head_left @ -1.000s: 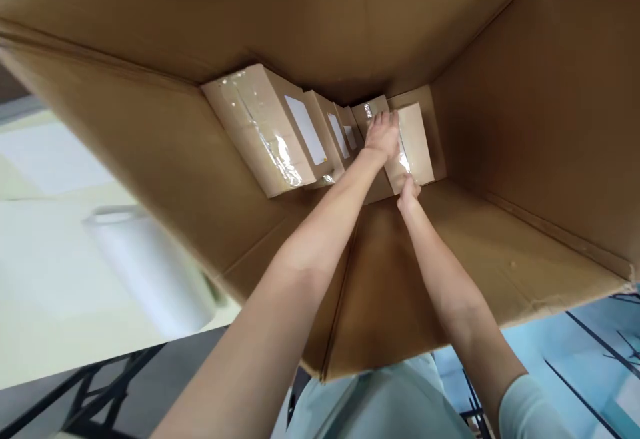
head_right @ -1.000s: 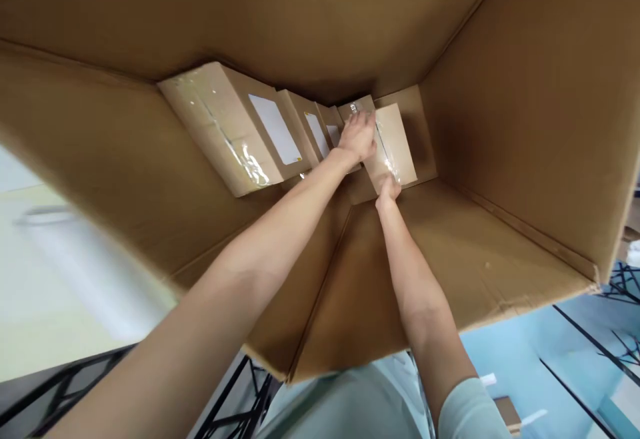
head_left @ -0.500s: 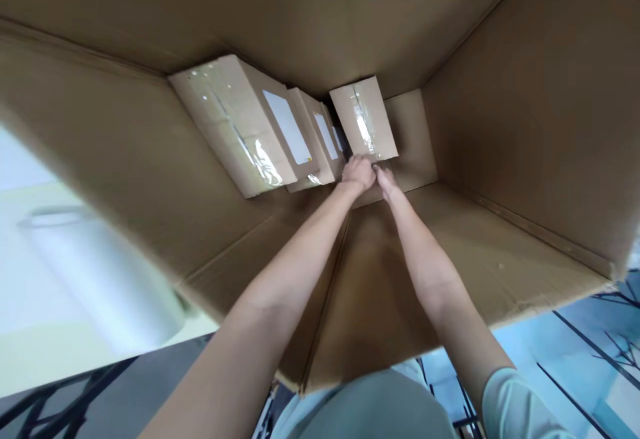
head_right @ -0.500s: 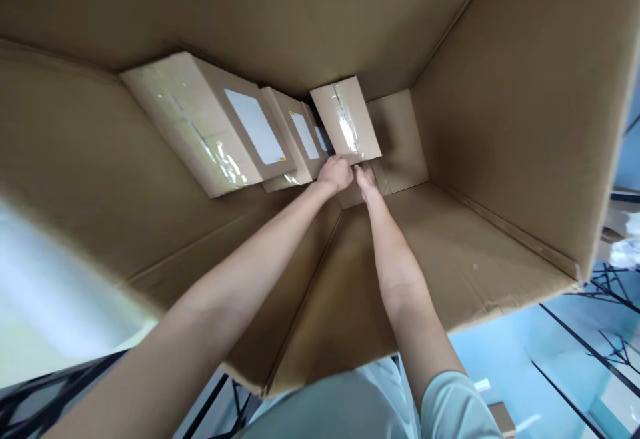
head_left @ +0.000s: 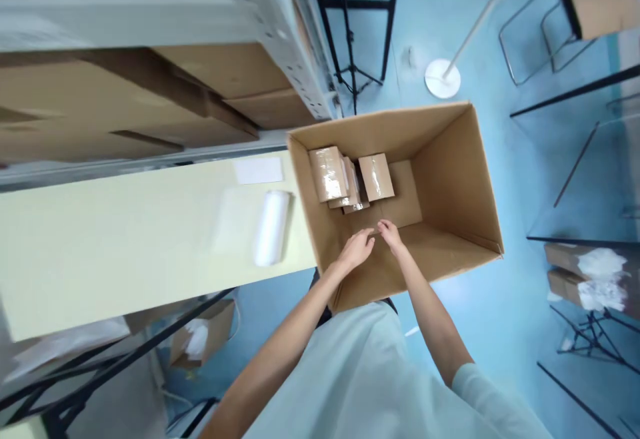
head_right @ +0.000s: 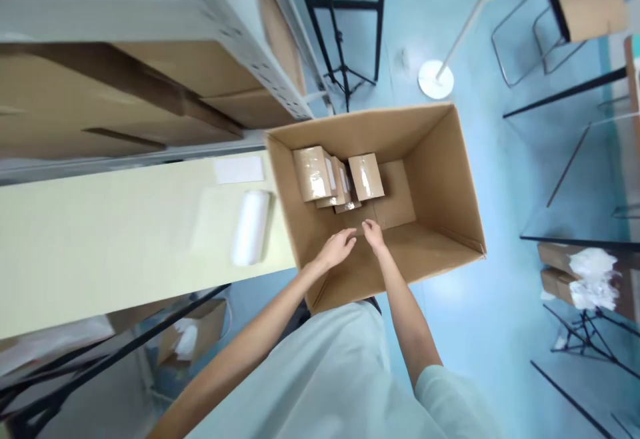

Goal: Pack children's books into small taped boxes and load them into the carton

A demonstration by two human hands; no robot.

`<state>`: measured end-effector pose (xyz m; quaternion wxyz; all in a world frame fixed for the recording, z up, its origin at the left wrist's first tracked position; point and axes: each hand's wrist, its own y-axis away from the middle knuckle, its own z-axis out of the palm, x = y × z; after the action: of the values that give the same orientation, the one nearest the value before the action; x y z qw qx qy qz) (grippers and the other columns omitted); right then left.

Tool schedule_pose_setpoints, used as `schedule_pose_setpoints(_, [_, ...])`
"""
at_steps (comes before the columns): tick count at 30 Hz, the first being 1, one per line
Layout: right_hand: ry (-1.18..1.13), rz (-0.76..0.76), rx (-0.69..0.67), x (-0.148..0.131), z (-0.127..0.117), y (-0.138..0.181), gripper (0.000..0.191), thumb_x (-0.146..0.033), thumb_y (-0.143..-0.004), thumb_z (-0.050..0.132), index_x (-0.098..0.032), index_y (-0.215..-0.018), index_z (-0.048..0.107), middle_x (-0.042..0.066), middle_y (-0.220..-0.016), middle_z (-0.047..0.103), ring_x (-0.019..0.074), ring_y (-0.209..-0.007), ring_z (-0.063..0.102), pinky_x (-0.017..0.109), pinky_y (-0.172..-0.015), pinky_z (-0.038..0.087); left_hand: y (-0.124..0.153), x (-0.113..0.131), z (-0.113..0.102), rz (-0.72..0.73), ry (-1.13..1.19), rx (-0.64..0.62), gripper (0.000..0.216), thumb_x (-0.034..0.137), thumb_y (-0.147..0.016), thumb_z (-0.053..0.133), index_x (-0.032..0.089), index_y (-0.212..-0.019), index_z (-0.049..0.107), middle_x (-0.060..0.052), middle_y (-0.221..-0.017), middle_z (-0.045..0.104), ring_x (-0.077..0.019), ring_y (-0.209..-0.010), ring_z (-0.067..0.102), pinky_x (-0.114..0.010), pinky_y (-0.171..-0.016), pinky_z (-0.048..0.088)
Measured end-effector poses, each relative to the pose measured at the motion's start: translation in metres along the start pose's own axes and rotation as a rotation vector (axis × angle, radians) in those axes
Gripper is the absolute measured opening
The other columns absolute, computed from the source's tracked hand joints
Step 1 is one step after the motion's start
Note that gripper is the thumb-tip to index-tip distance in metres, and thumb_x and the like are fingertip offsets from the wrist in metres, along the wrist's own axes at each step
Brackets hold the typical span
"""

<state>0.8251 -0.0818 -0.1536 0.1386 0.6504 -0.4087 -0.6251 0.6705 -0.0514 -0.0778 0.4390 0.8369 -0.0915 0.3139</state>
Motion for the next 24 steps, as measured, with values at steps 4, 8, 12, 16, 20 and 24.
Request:
schedule_pose_setpoints(4, [0.058, -0.003, -0.113, -0.042, 0.010, 0.065, 0.028, -0.045, -0.087, 0.082, -0.020, -0.097, 0.075, 0.007, -0.092, 0.084, 0.0236, -0.090, 0.079, 0.045, -0.096, 0.066, 0.088, 0.002, -0.047, 0.102, 0.304, 0.243, 0.041, 0.026, -0.108, 0.053, 0.020, -0.143, 0.073, -0.014, -0.149, 0.078, -0.0283, -0.139, 0.076, -0.046, -0.124, 0.057])
schedule_pose_setpoints(8, [0.129, -0.135, -0.214, -0.077, 0.029, 0.130, 0.046, -0.057, -0.083, 0.086, -0.019, -0.105, 0.077, 0.014, -0.106, 0.087, 0.0284, -0.099, 0.083, 0.051, -0.104, 0.065, 0.175, -0.008, -0.084, 0.167, 0.497, 0.473, 0.035, 0.035, -0.107, 0.054, 0.023, -0.131, 0.077, -0.010, -0.139, 0.083, -0.0276, -0.131, 0.079, -0.044, -0.117, 0.062])
schedule_pose_setpoints(12, [0.203, -0.447, -0.327, -0.108, 0.070, 0.213, 0.057, -0.068, -0.090, 0.078, -0.020, -0.121, 0.079, 0.019, -0.126, 0.086, 0.0335, -0.121, 0.082, 0.054, -0.113, 0.062, 0.262, -0.038, -0.106, 0.241, 0.646, 0.644, 0.031, 0.041, -0.106, 0.056, 0.027, -0.119, 0.080, -0.007, -0.129, 0.085, -0.0279, -0.125, 0.080, -0.041, -0.109, 0.065])
schedule_pose_setpoints(16, [0.278, -0.683, -0.436, -0.123, 0.146, 0.315, 0.049, -0.062, -0.101, 0.071, -0.022, -0.127, 0.079, 0.018, -0.133, 0.084, 0.0336, -0.126, 0.081, 0.054, -0.113, 0.064, 0.355, -0.098, -0.116, 0.284, 0.730, 0.813, 0.029, 0.040, -0.105, 0.057, 0.028, -0.115, 0.081, -0.006, -0.125, 0.086, -0.0274, -0.123, 0.081, -0.042, -0.114, 0.063])
schedule_pose_setpoints(20, [0.413, -0.872, -0.618, -0.110, 0.253, 0.407, 0.042, -0.058, -0.107, 0.066, -0.024, -0.127, 0.080, 0.016, -0.131, 0.084, 0.0327, -0.124, 0.080, 0.054, -0.113, 0.063, 0.455, -0.186, -0.122, 0.249, 0.765, 1.057, 0.029, 0.039, -0.106, 0.057, 0.028, -0.113, 0.082, -0.005, -0.123, 0.087, -0.0266, -0.118, 0.081, -0.042, -0.112, 0.064])
schedule_pose_setpoints(24, [0.576, -1.042, -0.941, -0.079, 0.366, 0.489, 0.037, -0.054, -0.111, 0.061, -0.026, -0.122, 0.082, 0.013, -0.127, 0.085, 0.0314, -0.119, 0.081, 0.050, -0.108, 0.065, 0.552, -0.279, -0.111, 0.096, 0.782, 1.402, 0.029, 0.038, -0.106, 0.055, 0.026, -0.112, 0.082, -0.007, -0.120, 0.086, -0.0271, -0.117, 0.081, -0.043, -0.109, 0.064])
